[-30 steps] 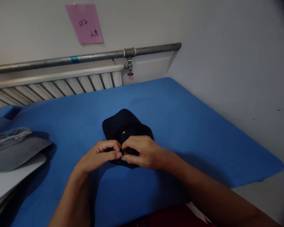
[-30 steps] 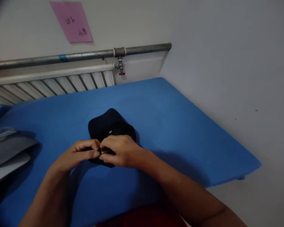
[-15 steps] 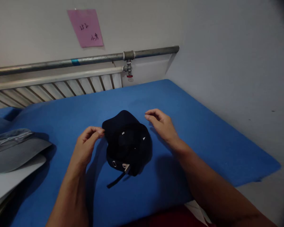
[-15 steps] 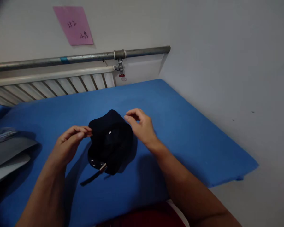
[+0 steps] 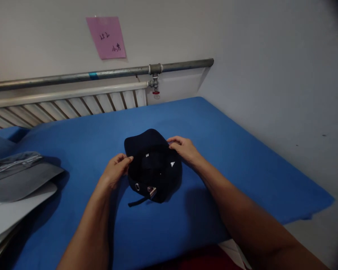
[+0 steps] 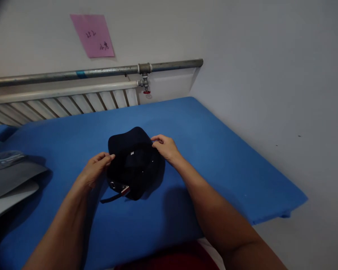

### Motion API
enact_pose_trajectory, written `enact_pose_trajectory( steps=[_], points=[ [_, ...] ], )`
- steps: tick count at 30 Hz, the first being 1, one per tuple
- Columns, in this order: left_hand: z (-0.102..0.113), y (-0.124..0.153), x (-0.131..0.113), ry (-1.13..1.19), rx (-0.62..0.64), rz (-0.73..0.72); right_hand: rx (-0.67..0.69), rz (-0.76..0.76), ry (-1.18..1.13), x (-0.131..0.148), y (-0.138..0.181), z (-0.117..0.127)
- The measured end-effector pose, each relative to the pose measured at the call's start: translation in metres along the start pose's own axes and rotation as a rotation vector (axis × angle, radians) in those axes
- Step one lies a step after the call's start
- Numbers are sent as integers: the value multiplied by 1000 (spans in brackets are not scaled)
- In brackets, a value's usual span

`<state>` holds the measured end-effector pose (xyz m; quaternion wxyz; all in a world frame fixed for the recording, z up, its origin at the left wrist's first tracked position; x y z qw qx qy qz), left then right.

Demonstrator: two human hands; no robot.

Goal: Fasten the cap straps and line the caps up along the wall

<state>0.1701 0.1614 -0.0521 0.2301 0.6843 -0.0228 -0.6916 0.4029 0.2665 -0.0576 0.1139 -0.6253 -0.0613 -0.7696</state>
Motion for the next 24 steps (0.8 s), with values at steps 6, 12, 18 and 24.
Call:
enact_pose_trajectory(
  steps=[6,12,18,24],
  points=[
    [9,-1,-4,-71,-175,-214,-94,32,51,3,-8,6],
    [19,33,-28,-512,218,-581,-247,526,132,57,34,12],
    [21,36,-30,-720,461,-701,228,1049,378,96,95,-37],
    [12,38,-27,-861,445,-675,510,841,578,73,91,-52]
  ],
)
Point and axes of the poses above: each hand's wrist, its own y-axis away from the middle knuckle, its own z-axis out of the back of the hand, x = y × z, the point moved 3 cm from there along -y, towards the middle knuckle, and after that the axes turned 5 degrees about z, right-handed, at the moved point
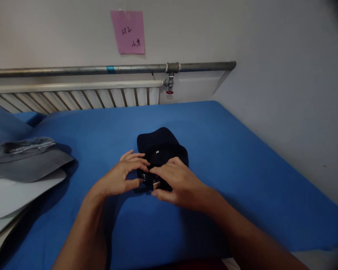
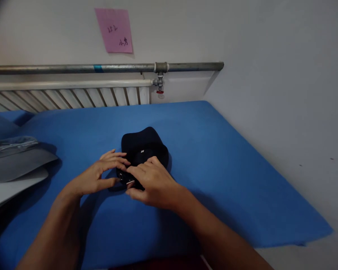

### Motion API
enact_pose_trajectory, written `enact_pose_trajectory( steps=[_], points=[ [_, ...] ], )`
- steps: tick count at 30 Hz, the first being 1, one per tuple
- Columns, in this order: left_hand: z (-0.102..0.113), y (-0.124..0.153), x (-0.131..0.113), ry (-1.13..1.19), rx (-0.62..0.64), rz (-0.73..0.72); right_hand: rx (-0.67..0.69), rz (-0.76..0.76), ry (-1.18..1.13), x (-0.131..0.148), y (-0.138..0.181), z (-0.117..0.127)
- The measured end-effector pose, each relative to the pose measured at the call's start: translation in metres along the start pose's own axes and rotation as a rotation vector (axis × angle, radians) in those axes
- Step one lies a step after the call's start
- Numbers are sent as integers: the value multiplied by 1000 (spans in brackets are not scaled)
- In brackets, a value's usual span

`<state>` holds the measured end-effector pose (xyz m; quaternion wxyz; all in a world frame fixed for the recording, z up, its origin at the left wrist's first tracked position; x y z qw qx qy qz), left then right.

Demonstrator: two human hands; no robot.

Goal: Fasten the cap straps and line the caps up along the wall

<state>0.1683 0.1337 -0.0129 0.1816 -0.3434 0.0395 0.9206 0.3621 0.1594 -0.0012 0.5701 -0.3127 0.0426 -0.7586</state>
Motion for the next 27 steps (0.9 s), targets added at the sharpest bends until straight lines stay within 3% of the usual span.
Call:
enact_pose_trajectory(
  steps=[6,17,27],
  points=[
    [0,-2,-2,169,-35,58,118,-141,-221,-8,-3,0],
    [3,-3,-5,366,-2,106,79,-417,-598,-20,0,-5],
    [3,-2,-3,333,-3,109,87,-545,-822,-30,3,-9]
  ],
)
Point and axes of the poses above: each hand's wrist, its own y-axis away from the middle knuckle, its own z-axis out of the back of the hand, x = y × z, the point moved 3 cm from there along -y, towards the middle knuckle, and after that the axes turned 5 degrees about z, right-handed, at the moved point
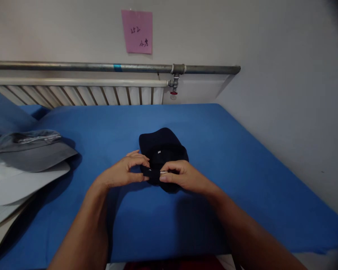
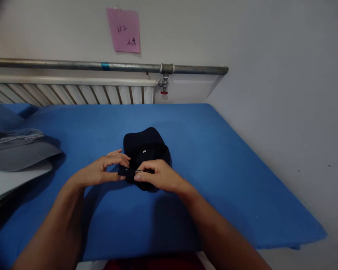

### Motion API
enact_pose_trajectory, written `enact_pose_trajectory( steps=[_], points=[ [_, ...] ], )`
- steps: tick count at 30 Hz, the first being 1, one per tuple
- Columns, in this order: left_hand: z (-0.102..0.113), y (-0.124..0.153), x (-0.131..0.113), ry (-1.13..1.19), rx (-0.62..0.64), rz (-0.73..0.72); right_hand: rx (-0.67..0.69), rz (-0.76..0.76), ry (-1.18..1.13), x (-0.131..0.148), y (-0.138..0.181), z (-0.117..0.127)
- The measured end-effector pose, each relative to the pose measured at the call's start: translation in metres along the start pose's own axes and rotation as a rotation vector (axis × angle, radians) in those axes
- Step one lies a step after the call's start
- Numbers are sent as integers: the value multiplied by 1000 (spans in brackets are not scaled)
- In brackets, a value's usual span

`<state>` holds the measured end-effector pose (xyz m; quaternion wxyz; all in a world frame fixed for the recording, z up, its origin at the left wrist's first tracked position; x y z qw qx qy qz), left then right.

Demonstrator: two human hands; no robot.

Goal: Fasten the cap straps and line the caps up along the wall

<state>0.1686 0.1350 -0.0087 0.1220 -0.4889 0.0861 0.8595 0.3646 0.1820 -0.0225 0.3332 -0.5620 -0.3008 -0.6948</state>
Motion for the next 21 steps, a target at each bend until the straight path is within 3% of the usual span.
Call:
enact_pose_trajectory(
  steps=[4,7,11,21],
  points=[
    [-2,0,3,104,25,46,-89,65,47,3,-1,4],
    [-3,-1,3,188,-8,83,-194,287,205,14,0,2],
    [-7,-2,0,258,-7,110,-230,499,346,22,2,-4],
    [-16,-6,2,347,61,160,-243,554,415,28,8,-8]
  ],
)
Point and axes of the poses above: each hand's wrist, its own y-axis away from the middle knuckle, its own z-axis out of the back of the hand, x = y × z, the point moved 3 cm from there along -y, towards the middle knuckle, and after that the axes turned 5 degrees about z, right-handed, at the moved point
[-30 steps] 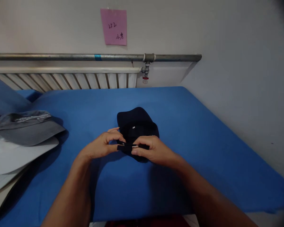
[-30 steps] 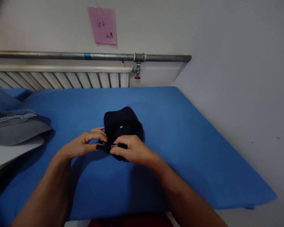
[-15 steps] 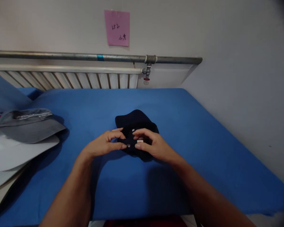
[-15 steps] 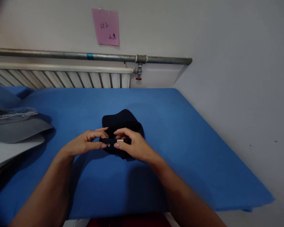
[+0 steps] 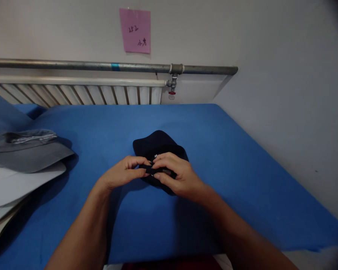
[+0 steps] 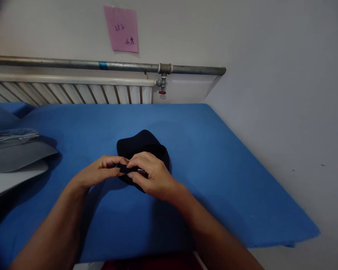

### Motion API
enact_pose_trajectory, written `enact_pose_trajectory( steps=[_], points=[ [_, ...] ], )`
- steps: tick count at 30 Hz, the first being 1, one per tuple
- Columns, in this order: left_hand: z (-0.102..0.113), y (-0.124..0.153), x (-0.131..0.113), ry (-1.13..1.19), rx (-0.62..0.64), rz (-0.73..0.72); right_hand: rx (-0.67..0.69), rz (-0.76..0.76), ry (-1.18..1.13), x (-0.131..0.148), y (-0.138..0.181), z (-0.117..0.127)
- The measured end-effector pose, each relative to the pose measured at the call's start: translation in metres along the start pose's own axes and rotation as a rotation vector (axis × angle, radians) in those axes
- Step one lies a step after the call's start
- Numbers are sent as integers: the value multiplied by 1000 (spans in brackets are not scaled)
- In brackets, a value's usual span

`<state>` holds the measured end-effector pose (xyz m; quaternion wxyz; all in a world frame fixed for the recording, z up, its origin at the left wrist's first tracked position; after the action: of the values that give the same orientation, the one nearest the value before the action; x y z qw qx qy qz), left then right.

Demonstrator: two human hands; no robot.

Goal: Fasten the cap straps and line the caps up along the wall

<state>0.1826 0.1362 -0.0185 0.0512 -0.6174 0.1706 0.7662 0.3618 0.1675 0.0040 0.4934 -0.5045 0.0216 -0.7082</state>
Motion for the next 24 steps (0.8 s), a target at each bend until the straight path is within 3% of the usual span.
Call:
enact_pose_trajectory(
  steps=[6,13,19,24],
  points=[
    [-4,-1,-4,-41,13,3,36,-35,-73,0,0,3],
    [-15,-2,6,31,271,114,9,-66,-121,-9,1,3],
    [-15,-8,2,52,133,89,99,-71,-178,-6,2,-1],
    [-11,-6,-1,219,70,119,6,-133,-239,-13,4,3]
  ],
)
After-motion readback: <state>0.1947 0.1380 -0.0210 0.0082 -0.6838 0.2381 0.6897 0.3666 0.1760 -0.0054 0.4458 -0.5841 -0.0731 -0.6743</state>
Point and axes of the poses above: each hand's wrist, its own y-axis away from the middle knuckle, its own z-axis out of the back of the hand, x = y × z, the point moved 3 cm from there along -y, towards the middle knuckle, and after that the axes turned 5 degrees about z, right-handed, at the moved point
